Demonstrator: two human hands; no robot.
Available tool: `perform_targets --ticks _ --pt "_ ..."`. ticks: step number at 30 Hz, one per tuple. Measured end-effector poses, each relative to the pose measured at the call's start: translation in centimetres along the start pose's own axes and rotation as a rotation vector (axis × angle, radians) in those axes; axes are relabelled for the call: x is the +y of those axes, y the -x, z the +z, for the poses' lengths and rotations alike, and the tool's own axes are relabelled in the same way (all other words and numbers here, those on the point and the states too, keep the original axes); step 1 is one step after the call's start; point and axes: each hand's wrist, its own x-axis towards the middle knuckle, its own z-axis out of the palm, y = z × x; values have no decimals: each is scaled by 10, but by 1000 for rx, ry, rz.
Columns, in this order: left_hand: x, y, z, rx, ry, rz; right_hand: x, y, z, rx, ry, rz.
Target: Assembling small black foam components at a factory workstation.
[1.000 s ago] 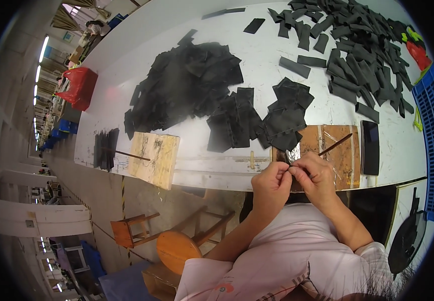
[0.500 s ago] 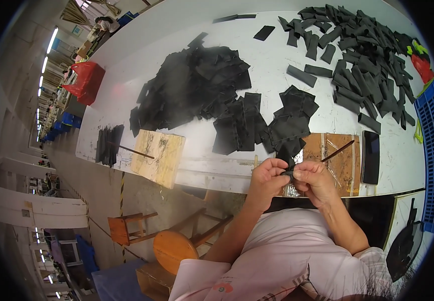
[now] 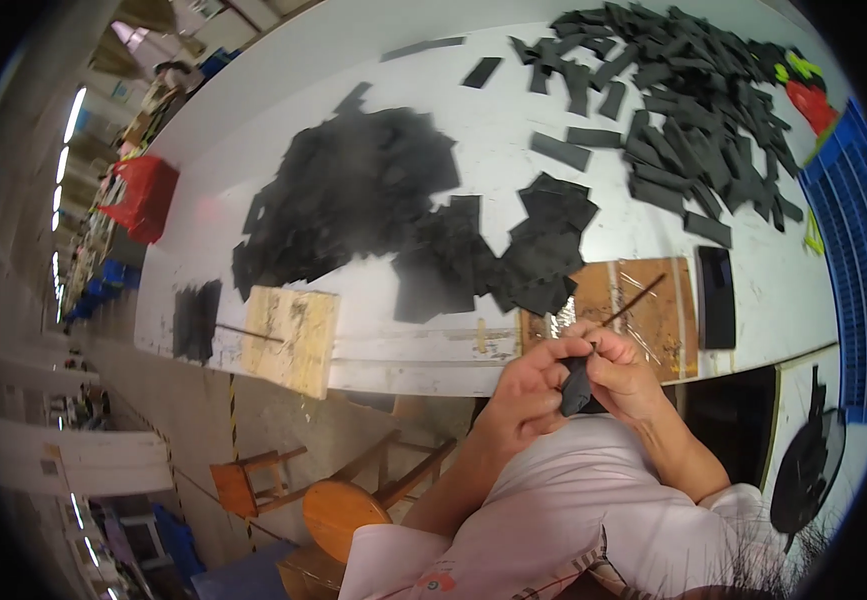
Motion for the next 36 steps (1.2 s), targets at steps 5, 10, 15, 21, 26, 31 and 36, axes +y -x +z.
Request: perform_targets --ticks 5,10,15,21,26,31,36 --pt "-25 -16 12 381 -1327 776 -30 8 6 -5 672 -463" --pt "-25 -39 37 456 -1679 1058 -58 18 21 98 1134 -700" --pt "-1 -52 60 211 -524 414 -94 19 33 138 986 -486" --pt "22 -76 69 -123 369 -89 -118 -4 19 -38 456 -46" --pt "-3 -89 -9 86 378 -149 -81 -18 -29 20 206 127" --pt "7 -86 17 85 -68 33 -84 -39 -38 -34 458 20" --pt "-6 -83 -21 185 223 -58 -69 -38 -42 -63 260 85"
